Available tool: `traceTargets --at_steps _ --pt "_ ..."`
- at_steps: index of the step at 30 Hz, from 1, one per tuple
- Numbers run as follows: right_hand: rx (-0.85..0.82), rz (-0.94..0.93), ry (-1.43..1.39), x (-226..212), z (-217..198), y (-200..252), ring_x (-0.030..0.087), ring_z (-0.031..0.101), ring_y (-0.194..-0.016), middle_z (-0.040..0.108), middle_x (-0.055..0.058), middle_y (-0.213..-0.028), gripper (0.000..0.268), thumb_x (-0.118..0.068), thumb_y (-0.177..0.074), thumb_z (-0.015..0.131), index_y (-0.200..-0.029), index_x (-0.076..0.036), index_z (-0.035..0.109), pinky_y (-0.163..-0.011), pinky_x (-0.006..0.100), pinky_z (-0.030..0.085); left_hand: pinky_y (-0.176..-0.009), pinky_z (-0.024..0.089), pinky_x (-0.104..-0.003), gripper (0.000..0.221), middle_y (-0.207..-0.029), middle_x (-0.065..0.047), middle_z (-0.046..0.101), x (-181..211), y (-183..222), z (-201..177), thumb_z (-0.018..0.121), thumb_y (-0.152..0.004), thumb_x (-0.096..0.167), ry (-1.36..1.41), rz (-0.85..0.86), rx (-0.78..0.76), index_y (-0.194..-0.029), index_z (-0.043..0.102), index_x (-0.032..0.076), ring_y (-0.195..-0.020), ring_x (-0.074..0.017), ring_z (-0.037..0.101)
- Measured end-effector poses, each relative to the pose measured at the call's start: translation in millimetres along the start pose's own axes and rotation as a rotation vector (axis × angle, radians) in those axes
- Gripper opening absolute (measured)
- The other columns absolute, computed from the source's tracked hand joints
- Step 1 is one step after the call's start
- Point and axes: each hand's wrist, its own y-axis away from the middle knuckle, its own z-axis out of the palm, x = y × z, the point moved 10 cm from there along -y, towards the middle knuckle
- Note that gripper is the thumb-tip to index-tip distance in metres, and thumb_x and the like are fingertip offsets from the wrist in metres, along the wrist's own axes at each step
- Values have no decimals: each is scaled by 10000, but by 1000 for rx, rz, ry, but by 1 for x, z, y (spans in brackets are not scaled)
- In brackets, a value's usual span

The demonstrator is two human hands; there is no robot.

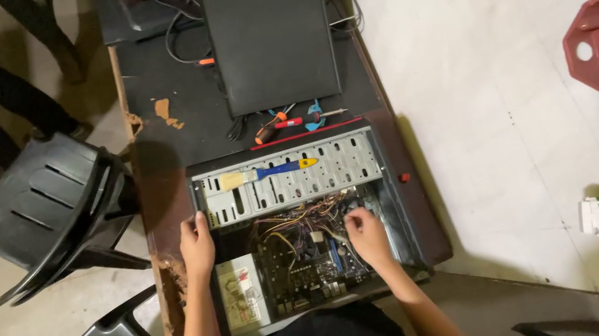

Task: Cleaning the internal components of a computer case using a brush and organizing internal cables.

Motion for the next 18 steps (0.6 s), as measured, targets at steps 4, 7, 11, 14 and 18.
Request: traceTargets --at_steps 4,7,11,14,18 --pt "59 66 154 20 -18 1 368 744 -948 773 164 -950 291 -397 -971 623 -1028 -132 729 -825 475 613 -1034 496 -545 385 -1258 -305 574 69 30 -21 583 -1070 326 -167 331 280 -1218 557 -28 -1207 -485 589" --pt "-5 174 236 11 -32 2 392 724 -1050 748 227 -1059 406 -471 -1004 548 -1120 -99 663 -907 498 595 -1062 480 -500 269 -1354 -231 563 163 79 -22 686 -913 24 -300 703 404 -1179 650 0 -1270 -422 580" --pt "-93 181 164 -27 -45 9 455 655 -1168 683 338 -1181 527 -449 -1052 425 -1219 21 593 -1026 555 519 -1112 409 -551 506 -1440 -241 528 224 110 78 751 -792 29 -404 880 -56 -1282 634 68 -1367 -445 488" --pt "-109 113 184 -22 -39 -4 481 651 -1158 687 357 -1154 496 -373 -1039 446 -1218 63 598 -1030 563 507 -1146 395 -499 360 -1476 -143 537 252 142 159 704 -848 66 -347 1241 -222 -1199 682 141 -1406 -383 471" --pt "-162 101 199 11 -18 -32 430 662 -1152 731 277 -1093 466 -383 -954 543 -1159 15 671 -1004 538 525 -1238 276 -548 496 -1666 9 278 264 182 219 803 -812 346 -619 1416 -391 -1268 621 410 -1532 -445 245"
